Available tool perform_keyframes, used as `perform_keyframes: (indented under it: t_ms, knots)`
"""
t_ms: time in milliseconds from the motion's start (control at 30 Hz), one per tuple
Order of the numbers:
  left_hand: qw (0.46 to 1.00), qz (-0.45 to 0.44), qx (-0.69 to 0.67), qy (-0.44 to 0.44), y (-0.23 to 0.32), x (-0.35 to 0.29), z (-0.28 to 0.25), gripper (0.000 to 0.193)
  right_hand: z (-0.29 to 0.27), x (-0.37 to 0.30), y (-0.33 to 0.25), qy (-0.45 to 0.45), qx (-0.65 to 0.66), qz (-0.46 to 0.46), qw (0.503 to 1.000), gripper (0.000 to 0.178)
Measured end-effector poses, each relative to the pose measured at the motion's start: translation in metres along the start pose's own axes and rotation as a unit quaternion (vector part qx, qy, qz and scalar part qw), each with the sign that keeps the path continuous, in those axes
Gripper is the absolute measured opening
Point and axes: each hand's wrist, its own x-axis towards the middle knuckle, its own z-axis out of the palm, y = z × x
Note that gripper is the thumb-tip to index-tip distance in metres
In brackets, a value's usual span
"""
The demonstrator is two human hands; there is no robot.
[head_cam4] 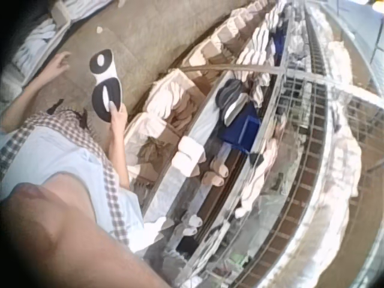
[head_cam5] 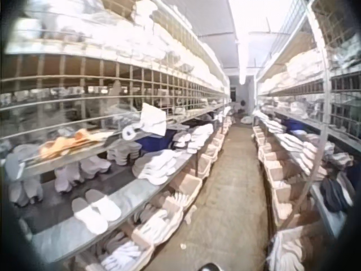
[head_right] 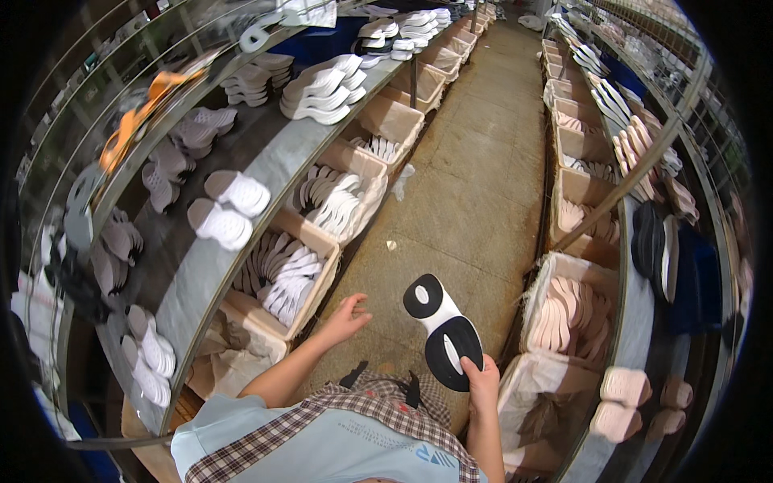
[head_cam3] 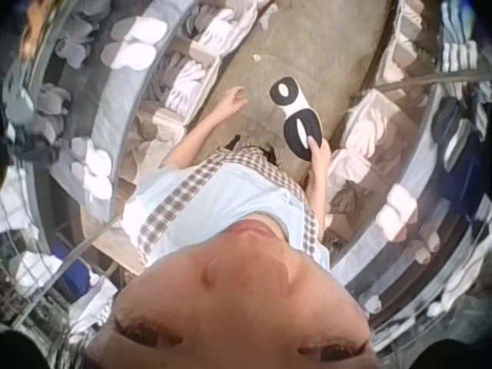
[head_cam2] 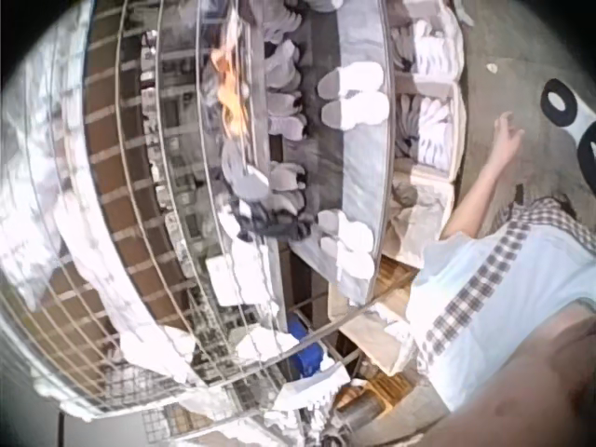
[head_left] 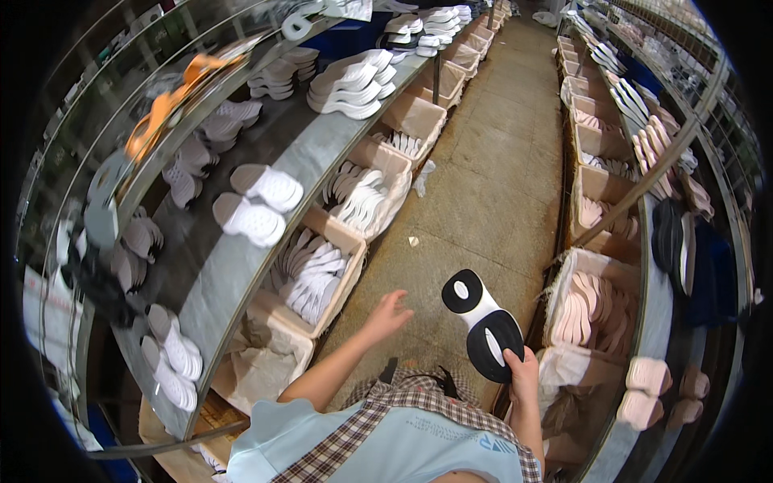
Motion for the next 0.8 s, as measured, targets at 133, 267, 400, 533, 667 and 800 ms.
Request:
perform_keyframes:
  t_ms: [133,267,400,533,667,800]
  knots:
    - [0.998,0.041,0.036,-0.044,0.027,0.105,0.001,0.054,-0.004,0.098,-0.020,0.006,0.008,0.004,1.000,0.029]
    - [0.991,0.101,0.082,-0.020,0.048,0.219,0.013,0.054,-0.018,0.214,-0.048,0.000,0.003,0.005,1.000,0.025]
    - [0.994,0.088,0.060,0.002,0.084,0.332,0.021,0.053,-0.027,0.333,-0.100,-0.019,-0.010,-0.006,1.000,0.027]
    - [0.995,0.070,0.062,0.035,0.123,0.435,0.000,0.051,-0.009,0.444,-0.167,-0.038,0.036,-0.012,0.999,0.033]
    - [0.992,0.014,-0.091,0.091,0.128,0.551,-0.023,0.056,0.015,0.546,-0.217,-0.050,0.101,-0.026,0.993,0.039]
    - [0.945,0.046,-0.276,0.172,0.149,0.705,-0.059,0.062,0.039,0.643,-0.250,-0.026,0.101,-0.040,0.994,0.038]
